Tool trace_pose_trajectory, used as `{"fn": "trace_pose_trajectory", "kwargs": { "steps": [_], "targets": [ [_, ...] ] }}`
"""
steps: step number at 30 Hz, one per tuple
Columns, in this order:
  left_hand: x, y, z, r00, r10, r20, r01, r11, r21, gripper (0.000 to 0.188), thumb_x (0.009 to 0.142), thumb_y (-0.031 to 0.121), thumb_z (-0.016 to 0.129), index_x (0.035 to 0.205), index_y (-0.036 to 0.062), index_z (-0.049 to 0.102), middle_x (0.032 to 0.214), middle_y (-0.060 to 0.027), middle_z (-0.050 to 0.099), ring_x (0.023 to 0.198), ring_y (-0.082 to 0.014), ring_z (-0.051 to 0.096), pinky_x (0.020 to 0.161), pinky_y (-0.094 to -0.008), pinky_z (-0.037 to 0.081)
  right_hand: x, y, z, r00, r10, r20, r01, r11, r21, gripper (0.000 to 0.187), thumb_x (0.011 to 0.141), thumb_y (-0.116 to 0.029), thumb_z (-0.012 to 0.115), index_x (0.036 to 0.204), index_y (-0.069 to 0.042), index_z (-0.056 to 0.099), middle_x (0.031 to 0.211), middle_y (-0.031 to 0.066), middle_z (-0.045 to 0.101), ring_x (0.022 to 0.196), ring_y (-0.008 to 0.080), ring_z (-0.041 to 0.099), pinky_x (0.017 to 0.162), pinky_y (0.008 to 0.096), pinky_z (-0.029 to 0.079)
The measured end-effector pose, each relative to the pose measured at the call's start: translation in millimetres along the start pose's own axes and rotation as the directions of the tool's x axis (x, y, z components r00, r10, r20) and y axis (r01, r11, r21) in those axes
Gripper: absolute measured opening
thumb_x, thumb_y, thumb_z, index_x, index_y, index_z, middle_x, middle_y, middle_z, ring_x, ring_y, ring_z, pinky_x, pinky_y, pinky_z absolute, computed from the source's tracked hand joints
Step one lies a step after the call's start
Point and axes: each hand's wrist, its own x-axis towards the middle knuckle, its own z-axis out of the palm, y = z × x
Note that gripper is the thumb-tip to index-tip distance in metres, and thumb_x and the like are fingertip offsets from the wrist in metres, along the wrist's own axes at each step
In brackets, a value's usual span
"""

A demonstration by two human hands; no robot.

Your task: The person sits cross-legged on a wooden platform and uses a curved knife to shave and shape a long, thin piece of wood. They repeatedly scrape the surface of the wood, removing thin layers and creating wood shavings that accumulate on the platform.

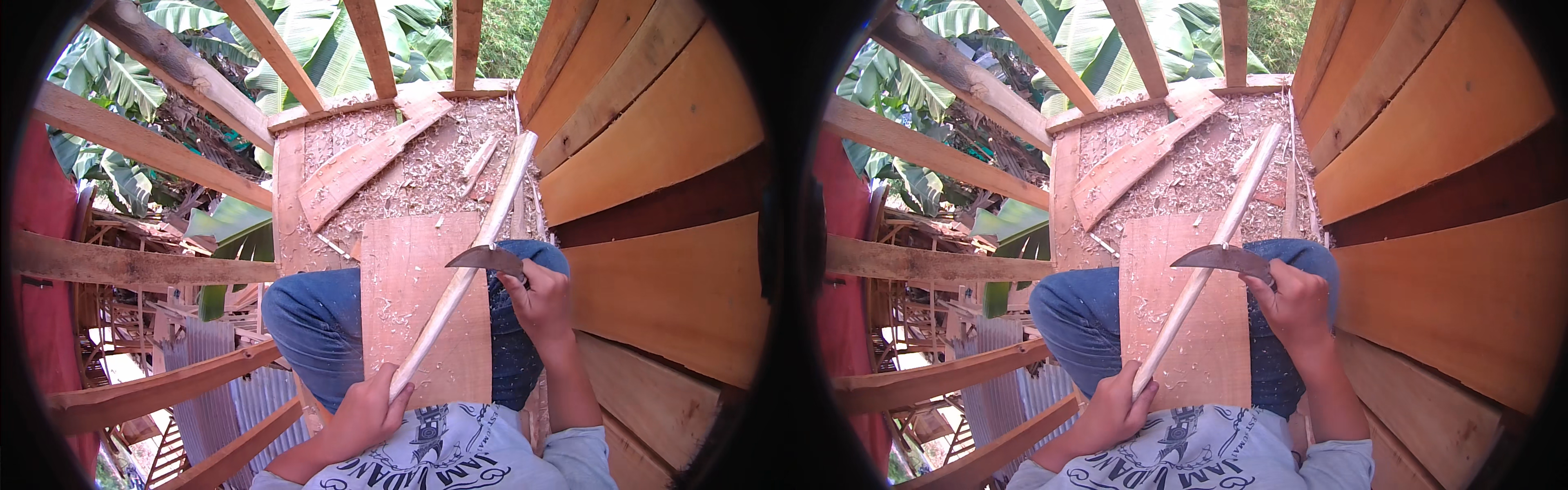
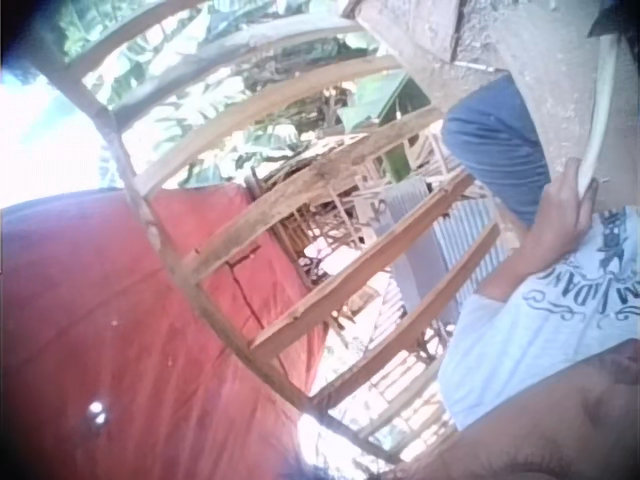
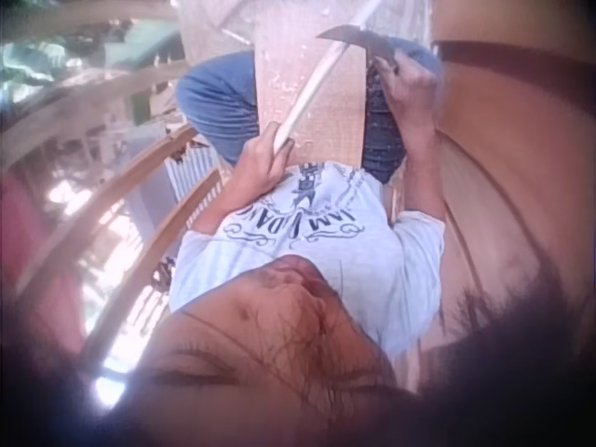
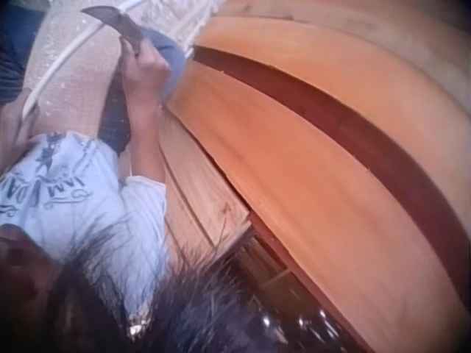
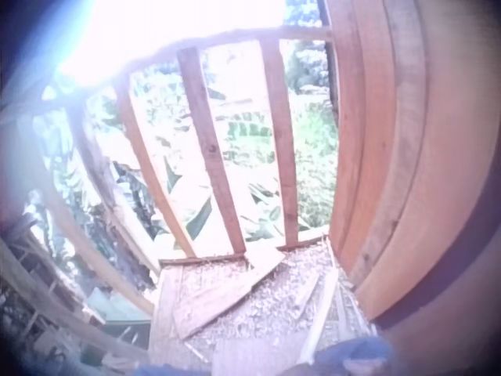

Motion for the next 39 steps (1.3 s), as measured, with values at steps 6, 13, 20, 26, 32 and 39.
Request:
{"fn": "trace_pose_trajectory", "kwargs": {
  "steps": [6, 13, 20, 26, 32, 39],
  "targets": [
    [2.7, -2.4, -2.3, 0.999, -0.001, 0.041, 0.002, 1.0, -0.013, 0.019, 0.088, 0.011, 0.06, 0.092, -0.0049, 0.05, 0.064, -0.0252, 0.057, 0.061, -0.0421, 0.061, 0.053, -0.0434, 0.046, -12.9, -6.8, 1.6, 0.983, -0.177, 0.042, 0.176, 0.984, 0.031, 0.032, 0.08, -0.03, 0.07, 0.07, -0.003, 0.055, 0.058, 0.0133, 0.055, 0.052, 0.0319, 0.058, 0.047, 0.0387, 0.045],
    [-0.6, -9.0, 0.3, 0.996, -0.028, 0.087, 0.03, 0.999, -0.022, 0.016, 0.09, 0.011, 0.058, 0.092, -0.0028, 0.051, 0.06, -0.0203, 0.055, 0.054, -0.0336, 0.06, 0.052, -0.0373, 0.044, -19.2, -20.1, -10.0, 0.962, -0.205, 0.178, 0.181, 0.973, 0.143, 0.038, 0.089, -0.03, 0.062, 0.065, -0.002, 0.054, 0.056, 0.0196, 0.052, 0.052, 0.0374, 0.056, 0.046, 0.0431, 0.042],
    [-2.2, -22.1, -7.9, 0.988, -0.032, 0.149, 0.053, 0.988, -0.144, 0.014, 0.092, 0.013, 0.055, 0.095, 0.0, 0.052, 0.065, -0.0092, 0.054, 0.059, -0.0154, 0.054, 0.056, -0.0316, 0.042, -5.5, 27.5, -26.5, 0.915, 0.356, -0.189, -0.313, 0.923, 0.223, 0.043, 0.092, -0.032, 0.059, 0.068, 0.002, 0.052, 0.057, 0.0213, 0.05, 0.05, 0.0399, 0.052, 0.046, 0.0394, 0.038],
    [8.1, -13.1, -5.4, 0.954, -0.128, 0.271, 0.201, 0.944, -0.261, 0.015, 0.093, 0.015, 0.054, 0.095, 0.0006, 0.051, 0.068, -0.0045, 0.048, 0.064, -0.0104, 0.045, 0.059, -0.0291, 0.04, -37.3, -28.9, 4.9, 0.998, -0.051, 0.028, 0.046, 0.988, 0.148, 0.043, 0.085, -0.039, 0.066, 0.061, -0.006, 0.052, 0.053, 0.011, 0.054, 0.047, 0.0285, 0.058, 0.042, 0.0366, 0.044],
    [5.7, -3.8, -9.5, 0.935, -0.165, 0.313, 0.264, 0.914, -0.307, 0.015, 0.093, 0.016, 0.053, 0.095, 0.0012, 0.051, 0.069, -0.0026, 0.047, 0.064, -0.0099, 0.044, 0.059, -0.0285, 0.039, -33.7, -6.4, 7.5, 0.998, -0.04, -0.051, 0.039, 0.999, -0.022, 0.049, 0.082, -0.046, 0.066, 0.057, -0.007, 0.051, 0.051, 0.0094, 0.053, 0.044, 0.0275, 0.056, 0.04, 0.0357, 0.042],
    [-0.5, -6.3, -1.9, 0.92, -0.123, 0.371, 0.265, 0.894, -0.361, 0.015, 0.094, 0.016, 0.053, 0.095, 0.0011, 0.05, 0.068, -0.002, 0.047, 0.064, -0.0098, 0.045, 0.059, -0.0276, 0.039, -16.1, 25.6, -3.9, 0.947, 0.191, -0.259, -0.199, 0.98, -0.006, 0.05, 0.084, -0.046, 0.064, 0.058, -0.005, 0.053, 0.052, 0.0143, 0.052, 0.05, 0.0339, 0.057, 0.044, 0.0392, 0.042]
  ]
}}
